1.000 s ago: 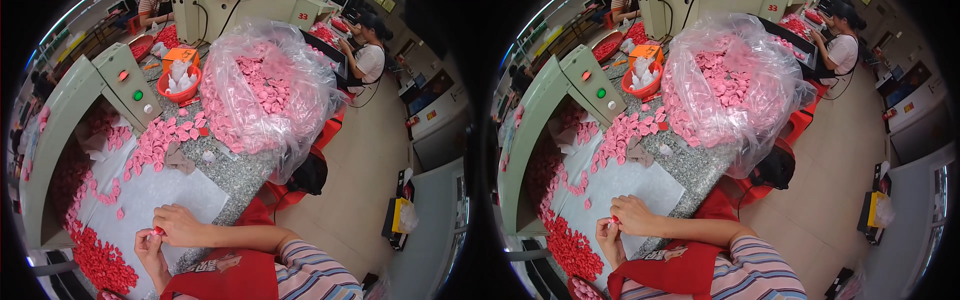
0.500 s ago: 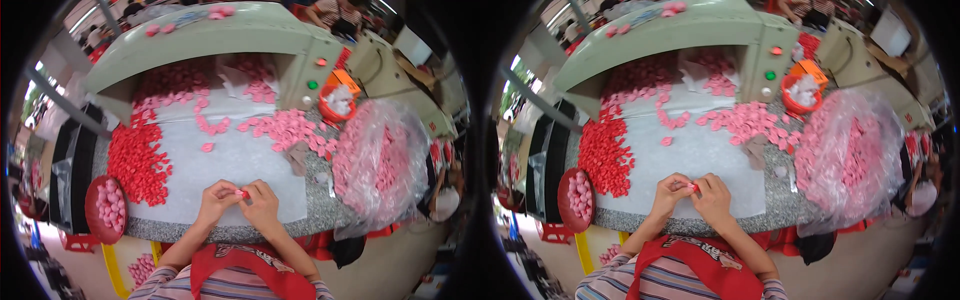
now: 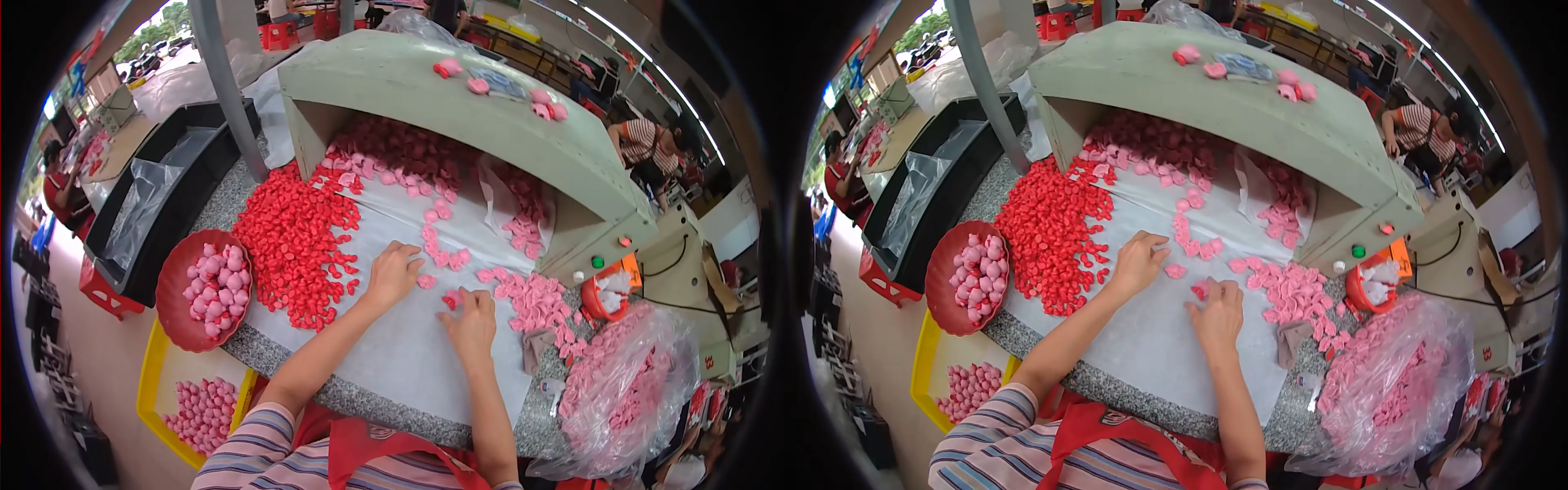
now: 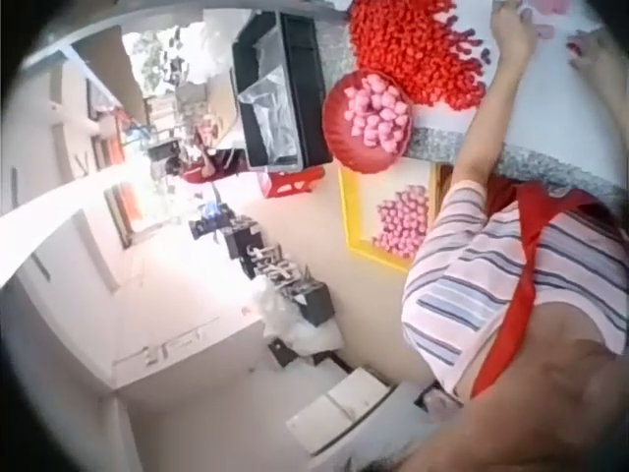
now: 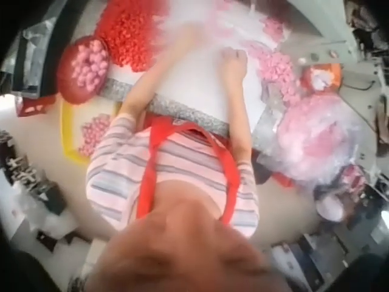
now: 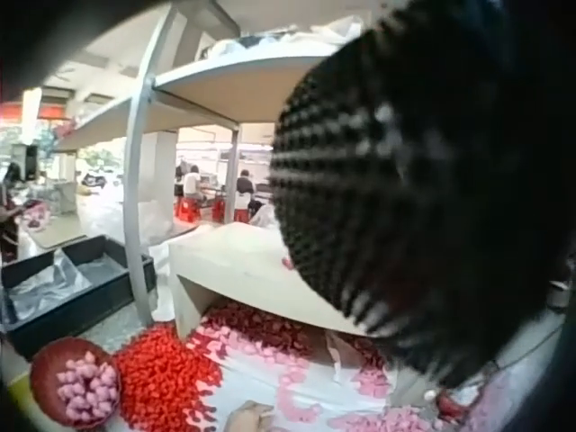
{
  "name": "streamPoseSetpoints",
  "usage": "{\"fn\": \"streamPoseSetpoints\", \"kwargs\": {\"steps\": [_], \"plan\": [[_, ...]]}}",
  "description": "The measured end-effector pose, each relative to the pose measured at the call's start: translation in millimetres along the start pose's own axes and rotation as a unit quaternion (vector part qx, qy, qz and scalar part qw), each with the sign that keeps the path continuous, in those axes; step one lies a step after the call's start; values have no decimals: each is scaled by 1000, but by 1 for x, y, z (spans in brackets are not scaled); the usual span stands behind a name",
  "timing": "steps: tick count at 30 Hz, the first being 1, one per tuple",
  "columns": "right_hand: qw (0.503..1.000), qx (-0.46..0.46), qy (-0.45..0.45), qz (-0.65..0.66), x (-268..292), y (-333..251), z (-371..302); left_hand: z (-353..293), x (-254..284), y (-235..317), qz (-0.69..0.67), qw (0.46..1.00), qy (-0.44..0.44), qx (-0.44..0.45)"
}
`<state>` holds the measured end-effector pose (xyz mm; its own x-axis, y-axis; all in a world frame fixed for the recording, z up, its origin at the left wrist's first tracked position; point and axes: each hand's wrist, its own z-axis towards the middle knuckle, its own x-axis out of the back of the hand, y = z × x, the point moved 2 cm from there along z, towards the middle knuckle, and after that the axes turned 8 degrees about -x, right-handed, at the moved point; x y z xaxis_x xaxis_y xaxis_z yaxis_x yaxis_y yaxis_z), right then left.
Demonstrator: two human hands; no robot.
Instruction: Assemble small pink plastic toy components at a factory workbench.
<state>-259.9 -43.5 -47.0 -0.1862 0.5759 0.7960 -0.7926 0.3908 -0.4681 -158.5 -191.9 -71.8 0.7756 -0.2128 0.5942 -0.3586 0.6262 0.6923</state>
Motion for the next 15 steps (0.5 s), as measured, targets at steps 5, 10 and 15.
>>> {"fn": "streamPoseSetpoints", "kwargs": {"steps": [5,10,15], "plan": [[994,69,-66,54,-21,-43,9,65,-11,-42,-16,994,106,34],[975,137,-141,103,-56,-81,0,92,-38,-19,34,997,-6,-64],[972,132,-161,110,-68,-95,1,109,-22,-51,69,991,-64,-91]]}}
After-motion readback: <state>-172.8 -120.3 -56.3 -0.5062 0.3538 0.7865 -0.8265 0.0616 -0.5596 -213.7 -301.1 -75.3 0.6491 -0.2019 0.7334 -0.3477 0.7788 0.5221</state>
